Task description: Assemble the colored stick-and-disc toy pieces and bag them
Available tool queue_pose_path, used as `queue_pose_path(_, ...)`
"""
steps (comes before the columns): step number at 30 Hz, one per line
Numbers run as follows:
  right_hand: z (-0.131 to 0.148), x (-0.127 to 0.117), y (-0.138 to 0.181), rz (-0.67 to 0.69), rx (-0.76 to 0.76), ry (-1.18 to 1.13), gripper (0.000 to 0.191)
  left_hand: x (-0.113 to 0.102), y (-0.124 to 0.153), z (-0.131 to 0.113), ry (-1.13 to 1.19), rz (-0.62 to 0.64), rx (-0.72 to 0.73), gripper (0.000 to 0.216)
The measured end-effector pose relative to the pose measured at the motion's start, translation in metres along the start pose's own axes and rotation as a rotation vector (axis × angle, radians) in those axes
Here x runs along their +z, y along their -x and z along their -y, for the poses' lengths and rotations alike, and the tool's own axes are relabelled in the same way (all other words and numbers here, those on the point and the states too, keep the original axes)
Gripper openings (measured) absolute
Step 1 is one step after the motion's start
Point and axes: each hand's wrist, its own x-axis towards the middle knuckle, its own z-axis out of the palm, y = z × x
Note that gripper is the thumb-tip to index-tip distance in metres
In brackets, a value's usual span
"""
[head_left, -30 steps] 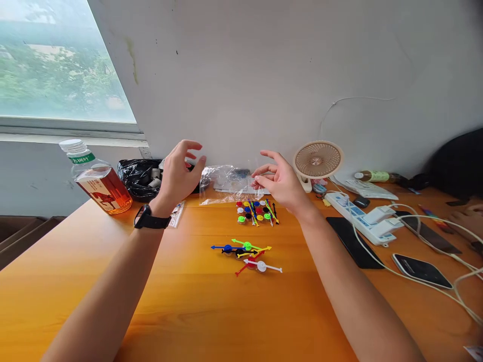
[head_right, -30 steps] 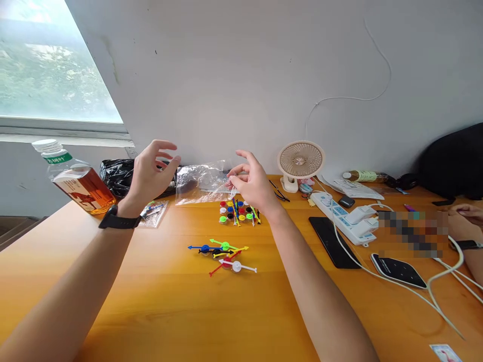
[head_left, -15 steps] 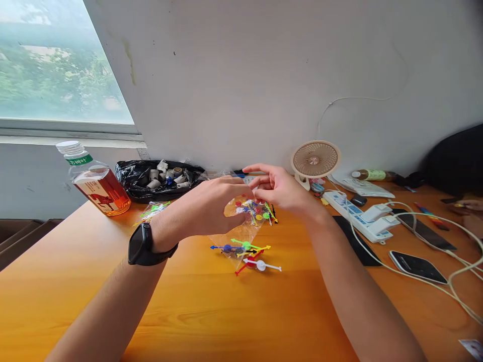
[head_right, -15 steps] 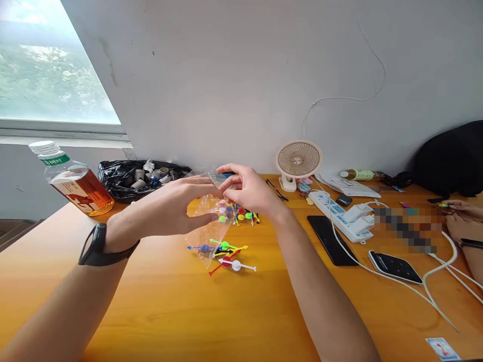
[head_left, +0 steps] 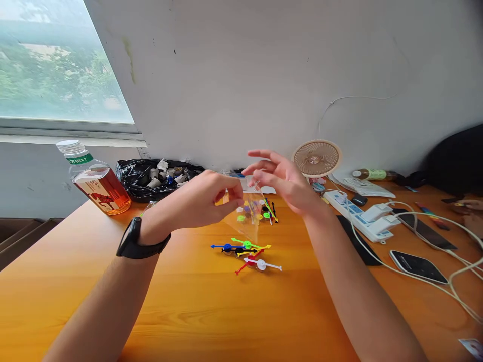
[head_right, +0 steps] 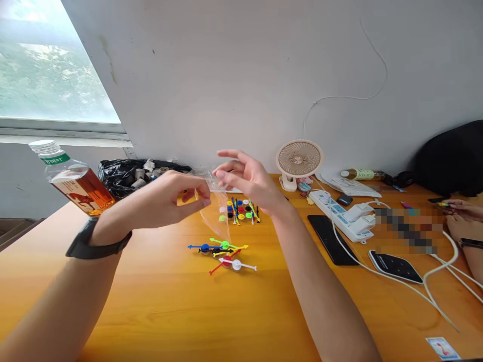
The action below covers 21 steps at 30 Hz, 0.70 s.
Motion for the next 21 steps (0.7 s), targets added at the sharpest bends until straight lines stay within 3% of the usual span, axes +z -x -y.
queue_pose_path(2,-0.004,-0.004,0.0,0.047,-0.02,-0.128,0.073,-0.007,0.002,0.001,0.052,-0.116,-0.044,0.013)
queue_pose_path(6,-0.021,-0.001,0.001,0.363,0.088,-0.337,0.106,-0.016,0.005,-0.001,0.148,-0.334,-0.067,0.016)
queue_pose_path(11,-0.027,0.02,0.002,0.568,0.148,-0.48,0.116,-0.015,0.005,-0.005,0.147,-0.479,-0.039,0.014)
queue_pose_path(16,-0.026,0.023,0.001,0.546,0.142,-0.483,0.116,-0.018,0.006,-0.009,0.181,-0.445,-0.02,0.014)
queue_pose_path(21,-0.041,0.017,-0.003,0.591,0.089,-0.414,0.111,-0.025,0.009,-0.013,0.186,-0.255,0.002,0.016)
